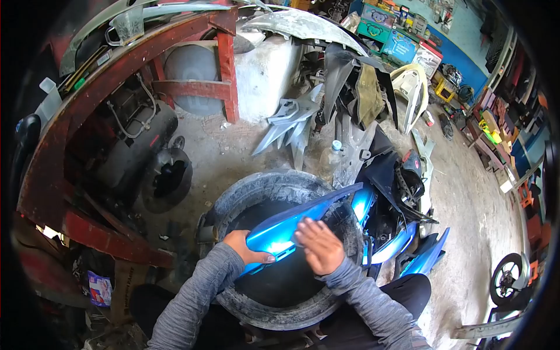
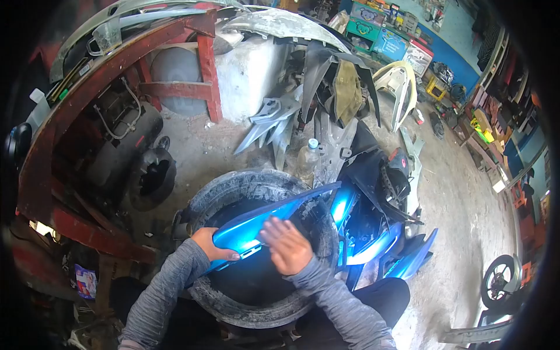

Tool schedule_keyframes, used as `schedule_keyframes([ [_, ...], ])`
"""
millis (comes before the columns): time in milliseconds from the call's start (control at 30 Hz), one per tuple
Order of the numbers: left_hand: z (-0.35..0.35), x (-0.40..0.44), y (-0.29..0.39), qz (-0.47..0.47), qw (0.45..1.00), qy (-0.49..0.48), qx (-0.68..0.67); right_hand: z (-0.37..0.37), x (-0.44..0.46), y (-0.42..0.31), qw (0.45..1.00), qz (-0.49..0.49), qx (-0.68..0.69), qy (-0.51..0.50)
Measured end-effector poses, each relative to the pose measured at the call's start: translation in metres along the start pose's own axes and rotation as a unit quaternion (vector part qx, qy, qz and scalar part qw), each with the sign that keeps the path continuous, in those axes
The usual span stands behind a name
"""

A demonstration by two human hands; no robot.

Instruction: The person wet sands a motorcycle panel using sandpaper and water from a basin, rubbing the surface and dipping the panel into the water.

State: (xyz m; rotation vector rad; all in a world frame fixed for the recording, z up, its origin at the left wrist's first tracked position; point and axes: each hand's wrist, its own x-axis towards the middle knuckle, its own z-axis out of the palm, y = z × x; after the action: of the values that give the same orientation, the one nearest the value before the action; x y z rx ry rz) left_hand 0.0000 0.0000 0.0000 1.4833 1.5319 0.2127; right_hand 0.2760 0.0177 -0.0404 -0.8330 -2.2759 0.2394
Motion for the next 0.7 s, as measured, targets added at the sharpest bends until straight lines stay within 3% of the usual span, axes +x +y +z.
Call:
schedule_keyframes([
  [67,0.002,0.003,-0.009,0.005,0.999,0.032,0.027,0.002,-0.003,0.031,0.998,0.029,-0.047,0.030],
  [100,0.025,0.024,0.011,0.037,0.999,0.036,-0.010,-0.039,0.005,0.064,0.994,0.043,-0.101,0.026],
  [267,0.009,0.012,-0.001,0.022,0.998,0.019,-0.053,-0.027,0.005,0.035,0.999,0.040,-0.030,0.012],
  [433,0.016,0.014,-0.006,0.015,0.999,0.026,-0.018,-0.020,0.013,0.064,0.993,0.093,-0.062,0.049],
  [567,0.010,0.010,-0.016,0.013,0.999,0.026,-0.028,-0.012,0.006,0.045,0.998,0.043,-0.034,0.037],
  [700,0.013,0.008,-0.012,0.009,0.999,0.030,-0.036,-0.002,0.008,0.063,0.989,0.119,-0.053,0.066],
])
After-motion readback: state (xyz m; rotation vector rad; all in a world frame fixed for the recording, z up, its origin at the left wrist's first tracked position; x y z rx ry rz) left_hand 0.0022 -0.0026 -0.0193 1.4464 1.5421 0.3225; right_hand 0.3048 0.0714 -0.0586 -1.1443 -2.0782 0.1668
